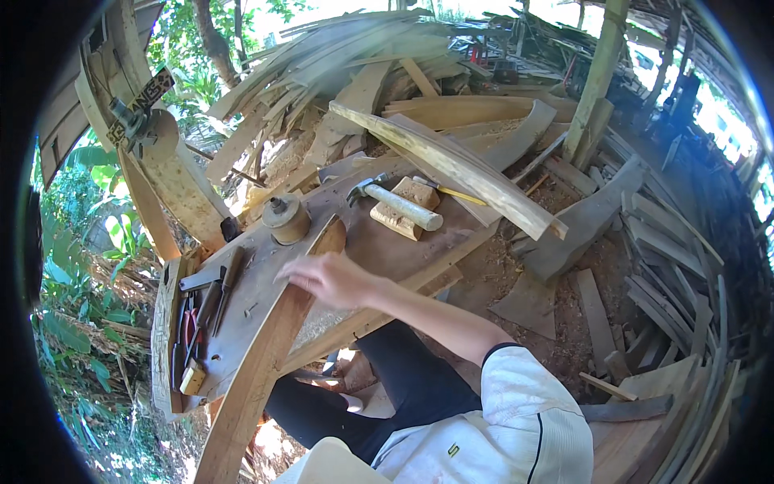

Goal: The person uses a hammer and a chisel to carve a long wooden plank on a workbench. They repeatedly strike the chisel to remove wood shavings, occasionally pausing to inspect the carved surface and adjust the plank's position.

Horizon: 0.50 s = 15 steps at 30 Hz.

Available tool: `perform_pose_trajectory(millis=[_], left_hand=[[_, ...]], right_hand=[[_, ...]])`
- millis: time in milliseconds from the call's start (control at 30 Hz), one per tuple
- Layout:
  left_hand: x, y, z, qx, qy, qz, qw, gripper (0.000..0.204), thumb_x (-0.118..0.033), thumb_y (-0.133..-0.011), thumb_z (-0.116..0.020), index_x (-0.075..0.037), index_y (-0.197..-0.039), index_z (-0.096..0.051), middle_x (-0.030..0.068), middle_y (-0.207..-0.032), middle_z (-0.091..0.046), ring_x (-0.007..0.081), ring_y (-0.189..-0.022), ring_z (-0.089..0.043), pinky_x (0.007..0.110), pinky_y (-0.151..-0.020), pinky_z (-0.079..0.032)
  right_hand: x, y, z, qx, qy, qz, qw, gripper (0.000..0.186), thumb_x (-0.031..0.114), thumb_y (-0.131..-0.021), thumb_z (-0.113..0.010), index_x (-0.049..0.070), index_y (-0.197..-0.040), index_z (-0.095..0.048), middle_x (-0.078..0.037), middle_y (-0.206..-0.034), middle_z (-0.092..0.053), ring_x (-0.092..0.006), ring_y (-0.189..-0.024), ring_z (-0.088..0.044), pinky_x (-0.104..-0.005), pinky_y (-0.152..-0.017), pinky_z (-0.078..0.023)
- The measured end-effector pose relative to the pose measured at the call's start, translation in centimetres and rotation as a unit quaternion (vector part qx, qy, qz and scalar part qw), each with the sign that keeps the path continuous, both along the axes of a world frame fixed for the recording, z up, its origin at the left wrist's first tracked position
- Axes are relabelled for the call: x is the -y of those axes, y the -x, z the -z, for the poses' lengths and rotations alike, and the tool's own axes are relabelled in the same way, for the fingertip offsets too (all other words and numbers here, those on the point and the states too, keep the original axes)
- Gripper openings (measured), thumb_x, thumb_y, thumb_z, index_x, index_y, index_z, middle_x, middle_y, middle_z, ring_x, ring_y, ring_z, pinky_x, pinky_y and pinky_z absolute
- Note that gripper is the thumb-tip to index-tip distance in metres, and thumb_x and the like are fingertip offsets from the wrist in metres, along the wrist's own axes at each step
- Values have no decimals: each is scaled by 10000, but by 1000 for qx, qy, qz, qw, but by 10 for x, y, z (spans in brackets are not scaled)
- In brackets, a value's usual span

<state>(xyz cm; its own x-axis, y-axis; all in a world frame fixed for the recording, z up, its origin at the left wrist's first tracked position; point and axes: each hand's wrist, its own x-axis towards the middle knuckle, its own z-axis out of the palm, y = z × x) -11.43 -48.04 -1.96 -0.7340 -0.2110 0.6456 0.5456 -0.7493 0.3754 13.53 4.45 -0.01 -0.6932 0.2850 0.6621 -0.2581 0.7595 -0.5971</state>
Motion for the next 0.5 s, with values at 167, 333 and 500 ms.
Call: perform_pose_trajectory(millis=[167, 333, 500], left_hand=[[-4, -1, 1, 5, -1, 1, 1000, 824, -780, -885, -482, -68, -1294, -557, 109, -856, -614, 265, -664, -564, 453, -603, -463], [3, -6, -1, 7, -2, -8, 1000, 819, -790, -887, -474, -76, -1275, -569, 108, -849, -623, 273, -663, -575, 463, -601, -471], [25, -16, 1, 8, -7, -30, 999, 815, -801, -888, -466, -84, -1257, -582, 107, -842, -632, 281, -661, -586, 472, -600, -479]], right_hand=[[-1, 1, 13, 2, -31, 105, 994, 247, 164, -1021, -613, 27, -1212, -690, -215, -1204, -707, -311, -1012, -742, -396, -860, -597], [12, -4, 8, 39, 35, 43, 998, 251, 90, -994, -633, 35, -1233, -684, -132, -1319, -686, -282, -1180, -689, -381, -1023, -571], [54, 8, 19, -16, -55, 59, 997, 324, 64, -976, -648, 64, -1299, -670, -117, -1363, -662, -287, -1237, -655, -386, -1018, -573]])
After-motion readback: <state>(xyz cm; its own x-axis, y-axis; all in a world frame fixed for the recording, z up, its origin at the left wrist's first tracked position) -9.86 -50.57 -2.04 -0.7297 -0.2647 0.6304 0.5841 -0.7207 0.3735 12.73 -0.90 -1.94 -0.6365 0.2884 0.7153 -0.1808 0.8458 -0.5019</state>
